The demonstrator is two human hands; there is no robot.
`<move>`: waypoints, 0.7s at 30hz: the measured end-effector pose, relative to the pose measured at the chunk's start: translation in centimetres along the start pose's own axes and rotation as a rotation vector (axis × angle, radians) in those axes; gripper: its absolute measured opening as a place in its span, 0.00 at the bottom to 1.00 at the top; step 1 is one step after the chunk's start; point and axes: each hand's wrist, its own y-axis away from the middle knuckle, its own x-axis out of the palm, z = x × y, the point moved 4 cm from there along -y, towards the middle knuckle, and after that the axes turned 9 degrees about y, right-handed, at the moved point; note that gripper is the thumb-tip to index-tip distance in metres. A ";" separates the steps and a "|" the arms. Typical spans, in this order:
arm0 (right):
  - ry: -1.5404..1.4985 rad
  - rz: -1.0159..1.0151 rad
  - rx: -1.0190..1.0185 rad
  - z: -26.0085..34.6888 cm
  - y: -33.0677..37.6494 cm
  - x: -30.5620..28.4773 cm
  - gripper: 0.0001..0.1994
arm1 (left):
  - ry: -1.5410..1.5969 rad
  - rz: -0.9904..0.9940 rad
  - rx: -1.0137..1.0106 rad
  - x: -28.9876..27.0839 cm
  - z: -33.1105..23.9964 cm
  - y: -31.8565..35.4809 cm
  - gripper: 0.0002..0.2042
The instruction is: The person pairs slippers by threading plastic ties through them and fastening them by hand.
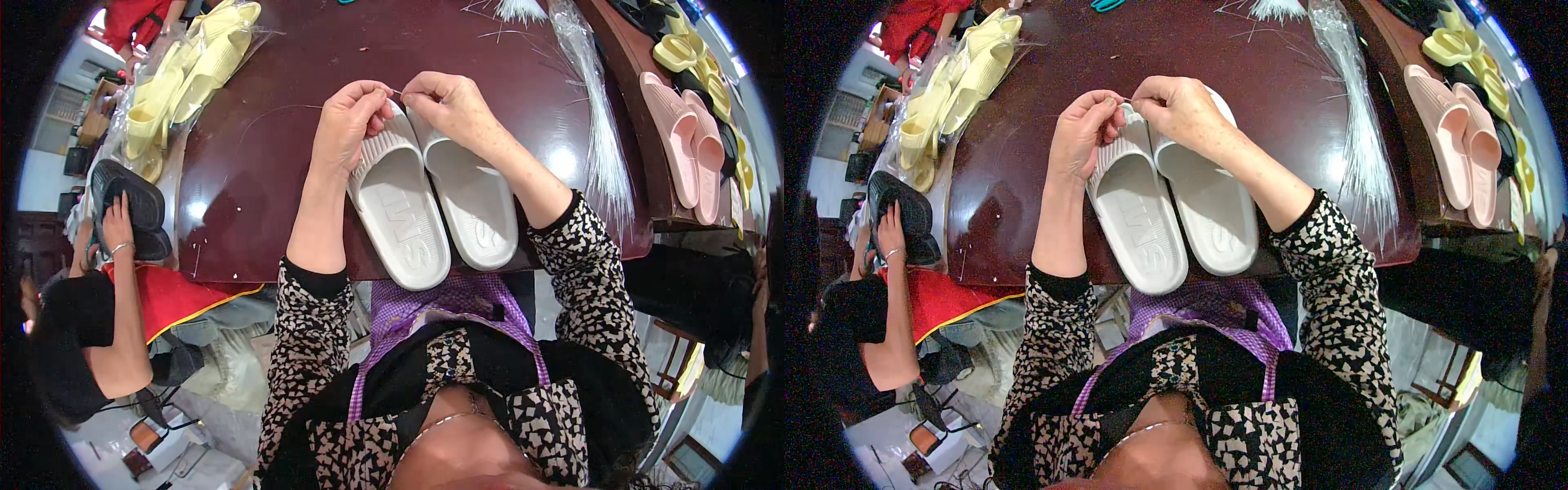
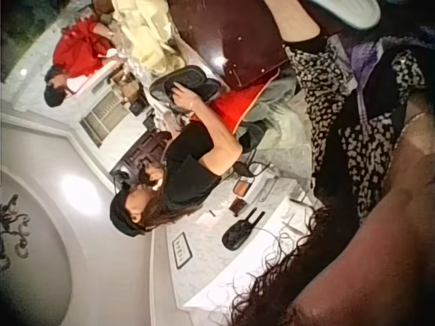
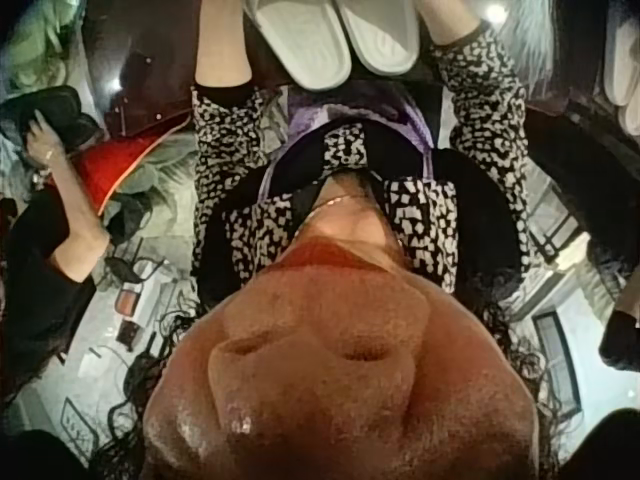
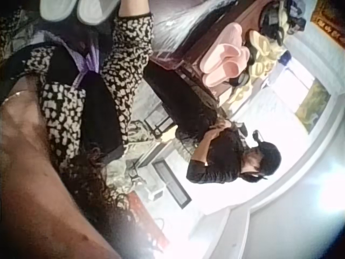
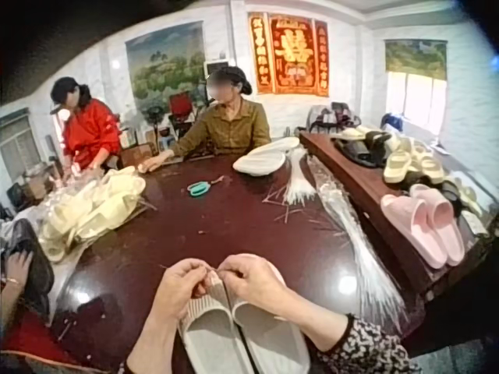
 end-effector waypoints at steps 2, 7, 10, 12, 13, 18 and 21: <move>-0.005 -0.015 -0.011 0.0 0.0 0.1 0.07 | -0.003 0.004 0.003 -0.1 0.0 0.0 0.05; 0.027 -0.034 -0.049 -0.3 0.0 0.3 0.07 | 0.012 -0.001 -0.007 -0.2 0.1 0.0 0.05; 0.035 -0.039 -0.048 -0.3 0.0 0.3 0.08 | 0.025 0.014 -0.009 -0.1 0.1 0.0 0.04; 0.041 -0.036 -0.034 -0.3 0.0 0.4 0.08 | 0.007 0.020 -0.010 -0.1 0.1 0.0 0.04; 0.040 -0.044 -0.048 -0.2 0.0 0.3 0.08 | 0.007 0.027 -0.008 0.0 0.1 0.0 0.04; 0.023 -0.037 -0.052 0.0 0.1 0.4 0.08 | 0.021 0.005 -0.014 0.1 0.0 0.0 0.04; 0.034 -0.047 -0.082 0.1 0.2 0.4 0.08 | 0.036 0.002 -0.015 0.1 0.0 0.0 0.04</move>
